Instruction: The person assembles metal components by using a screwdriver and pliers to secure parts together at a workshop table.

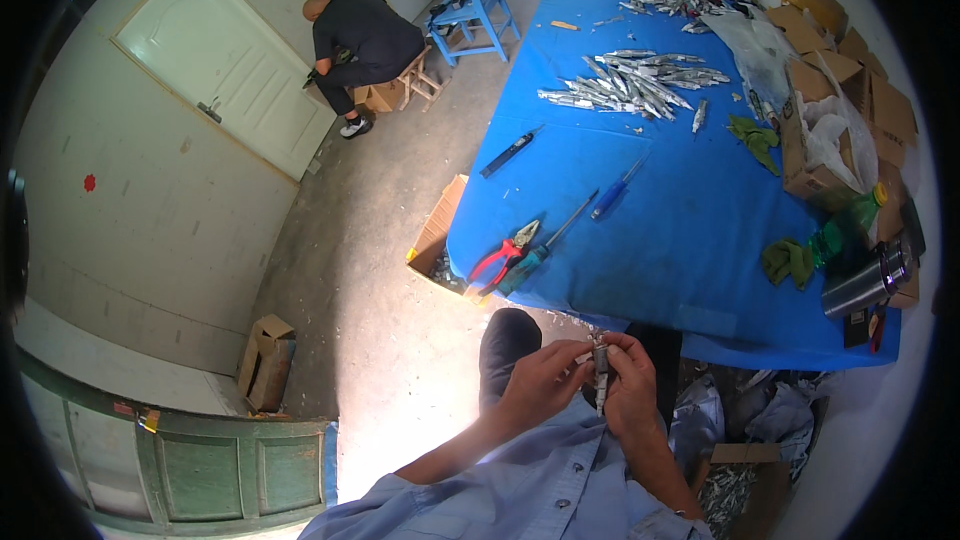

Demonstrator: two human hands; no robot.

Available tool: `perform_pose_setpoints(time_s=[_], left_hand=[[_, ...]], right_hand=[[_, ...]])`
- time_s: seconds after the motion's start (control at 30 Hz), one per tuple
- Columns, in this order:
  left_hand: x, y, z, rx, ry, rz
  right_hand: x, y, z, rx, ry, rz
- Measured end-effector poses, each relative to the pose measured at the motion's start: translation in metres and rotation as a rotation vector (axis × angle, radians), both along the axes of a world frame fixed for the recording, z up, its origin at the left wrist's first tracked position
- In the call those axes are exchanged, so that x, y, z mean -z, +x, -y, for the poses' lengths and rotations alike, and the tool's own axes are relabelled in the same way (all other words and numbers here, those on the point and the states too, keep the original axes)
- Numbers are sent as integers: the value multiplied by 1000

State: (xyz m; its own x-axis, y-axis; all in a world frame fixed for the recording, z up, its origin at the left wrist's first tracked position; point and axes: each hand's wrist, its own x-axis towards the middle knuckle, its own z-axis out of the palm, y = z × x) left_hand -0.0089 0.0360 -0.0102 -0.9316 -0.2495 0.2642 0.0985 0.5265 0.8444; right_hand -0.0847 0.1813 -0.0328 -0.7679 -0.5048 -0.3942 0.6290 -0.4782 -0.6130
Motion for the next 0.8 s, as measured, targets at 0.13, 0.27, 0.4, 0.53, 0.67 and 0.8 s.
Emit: perform_pose_setpoints(time_s=[0.13,0.27,0.4,0.53,0.67,0.8], left_hand=[[4,-1,-1,-4,-26,-7],[2,-1,0,-23,-75,-24],[-1,-2,0,-24,-97,-38],[2,-3,0,-4,-117,-51],[3,-3,0,-5,-111,-33],[2,-3,-1,-6,-105,-17]], right_hand=[[-2,1,3,19,43,-8],[0,2,3,14,60,-5],[5,1,2,9,45,8],[10,1,4,22,54,17],[10,1,5,19,49,20],[8,1,5,27,60,4]])
